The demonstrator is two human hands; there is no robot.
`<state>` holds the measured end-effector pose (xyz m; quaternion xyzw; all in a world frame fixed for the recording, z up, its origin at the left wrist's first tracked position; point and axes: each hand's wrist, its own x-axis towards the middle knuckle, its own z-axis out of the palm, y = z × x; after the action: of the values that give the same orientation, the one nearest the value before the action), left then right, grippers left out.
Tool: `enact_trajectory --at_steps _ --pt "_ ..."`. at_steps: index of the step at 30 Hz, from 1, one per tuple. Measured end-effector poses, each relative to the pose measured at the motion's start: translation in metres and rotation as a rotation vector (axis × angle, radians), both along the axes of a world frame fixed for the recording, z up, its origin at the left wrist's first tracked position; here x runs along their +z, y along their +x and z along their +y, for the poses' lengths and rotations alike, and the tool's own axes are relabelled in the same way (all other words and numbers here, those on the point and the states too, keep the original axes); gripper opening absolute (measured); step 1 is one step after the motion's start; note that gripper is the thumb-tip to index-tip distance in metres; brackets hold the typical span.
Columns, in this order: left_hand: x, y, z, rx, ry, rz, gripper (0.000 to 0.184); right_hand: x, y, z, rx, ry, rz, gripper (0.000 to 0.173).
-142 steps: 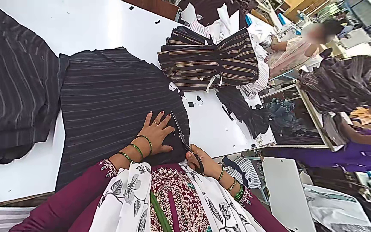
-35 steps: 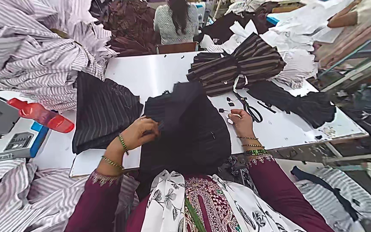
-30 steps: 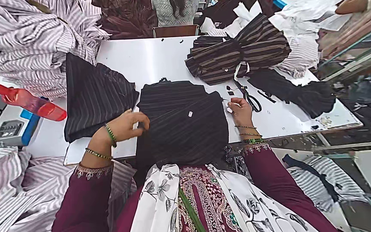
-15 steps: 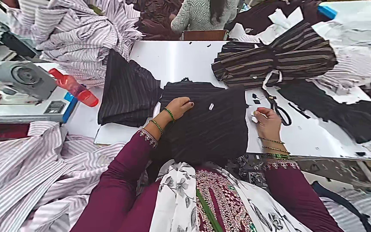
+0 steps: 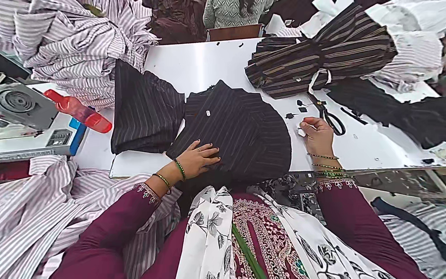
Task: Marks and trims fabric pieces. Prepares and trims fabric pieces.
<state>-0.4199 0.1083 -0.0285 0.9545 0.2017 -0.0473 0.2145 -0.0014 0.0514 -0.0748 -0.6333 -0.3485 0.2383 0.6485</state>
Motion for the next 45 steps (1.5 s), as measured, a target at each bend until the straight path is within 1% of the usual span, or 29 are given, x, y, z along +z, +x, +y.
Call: enact_trajectory --at_steps 1,2,3,4,6,7,8,9,10,12,14,15,16,18,20,22,23,24,25,26,27,28,29,31,32,35,39,42,45 --pt "-0.007 -0.004 0.001 -0.029 0.028 -0.179 0.038 0.0 0.0 0.0 0.0 0.0 -0.002 0.019" --pt "-0.011 -0.007 0.002 -0.065 0.041 -0.341 0.036 0.0 -0.001 0.0 -0.002 -0.002 -0.001 0.018" --pt "-0.011 -0.008 0.003 -0.11 0.024 -0.453 0.037 0.001 -0.003 0.0 -0.008 -0.009 0.003 0.017" --pt "-0.008 -0.007 0.001 -0.158 -0.039 -0.504 0.039 0.002 -0.003 0.0 -0.01 -0.02 0.008 0.017" --pt "-0.004 -0.007 -0.004 -0.235 -0.21 -0.43 0.046 0.004 -0.003 -0.001 -0.009 -0.029 0.001 0.018" --pt "-0.002 -0.007 -0.005 -0.24 -0.257 -0.343 0.057 0.004 -0.003 0.0 -0.01 -0.031 -0.007 0.018" --pt "0.0 -0.007 -0.004 -0.198 -0.277 -0.277 0.064 0.004 -0.003 0.0 -0.015 -0.037 -0.02 0.019" --pt "0.004 -0.006 -0.001 -0.112 -0.251 -0.267 0.067 0.006 -0.003 -0.001 -0.014 -0.05 -0.035 0.022" --pt "0.009 -0.005 0.006 0.011 -0.201 -0.292 0.063 0.007 -0.003 -0.002 -0.02 -0.061 -0.047 0.023" --pt "0.02 -0.008 0.028 0.343 -0.08 -0.373 0.046 0.007 -0.004 -0.002 -0.014 -0.06 -0.057 0.022" --pt "0.024 -0.02 0.053 0.648 0.119 -0.437 0.038 0.006 -0.004 -0.003 0.011 -0.049 -0.063 0.021" --pt "0.027 -0.031 0.061 0.781 0.162 -0.423 0.041 0.006 -0.004 -0.003 0.022 -0.043 -0.063 0.02" --pt "0.032 -0.043 0.066 0.89 0.165 -0.39 0.048 0.005 -0.004 -0.003 0.029 -0.036 -0.059 0.02" --pt "0.038 -0.069 0.078 1.044 0.163 -0.338 0.068 0.006 -0.003 -0.004 0.034 -0.018 -0.055 0.019" --pt "0.042 -0.102 0.09 1.201 0.204 -0.385 0.081 0.008 -0.004 -0.005 0.035 -0.011 -0.049 0.018" --pt "0.044 -0.137 0.105 1.459 0.211 -0.429 0.082 0.008 -0.007 -0.006 0.038 -0.019 -0.045 0.019" --pt "0.039 -0.154 0.115 1.579 0.159 -0.4 0.082 0.007 -0.007 -0.008 0.044 -0.029 -0.043 0.019" --pt "0.035 -0.167 0.124 1.645 0.086 -0.339 0.078 0.007 -0.006 -0.008 0.051 -0.038 -0.045 0.02" --pt "0.033 -0.176 0.133 1.652 0.027 -0.267 0.071 0.009 -0.006 -0.007 0.055 -0.041 -0.049 0.02" --pt "0.033 -0.178 0.14 1.624 0.014 -0.2 0.058 0.011 -0.007 -0.006 0.048 -0.044 -0.051 0.019" --pt "0.035 -0.175 0.143 1.579 0.057 -0.147 0.046 0.011 -0.008 -0.005 0.039 -0.043 -0.052 0.019" --pt "0.04 -0.167 0.142 1.519 0.135 -0.144 0.04 0.011 -0.009 -0.005 0.036 -0.041 -0.05 0.019" --pt "0.044 -0.156 0.137 1.434 0.228 -0.202 0.037 0.011 -0.008 -0.006 0.033 -0.044 -0.052 0.019" --pt "0.053 -0.125 0.119 1.172 0.419 -0.332 0.035 0.009 -0.007 -0.005 0.031 -0.048 -0.054 0.018" --pt "0.056 -0.106 0.111 1.044 0.466 -0.34 0.033 0.009 -0.007 -0.004 0.03 -0.048 -0.046 0.017" --pt "0.057 -0.043 0.069 0.739 0.392 -0.193 0.03 0.01 -0.008 -0.004 0.027 -0.054 -0.036 0.018" --pt "0.039 0.015 0.026 0.426 0.115 0.077 0.039 0.009 -0.007 -0.004 0.031 -0.045 -0.055 0.018" --pt "0.01 0.031 0.016 0.347 0.044 0.127 0.039 0.008 -0.006 -0.004 0.031 -0.044 -0.052 0.018" --pt "0.003 0.03 0.016 0.35 0.051 0.078 0.038 0.006 -0.004 -0.003 0.03 -0.034 -0.04 0.018"
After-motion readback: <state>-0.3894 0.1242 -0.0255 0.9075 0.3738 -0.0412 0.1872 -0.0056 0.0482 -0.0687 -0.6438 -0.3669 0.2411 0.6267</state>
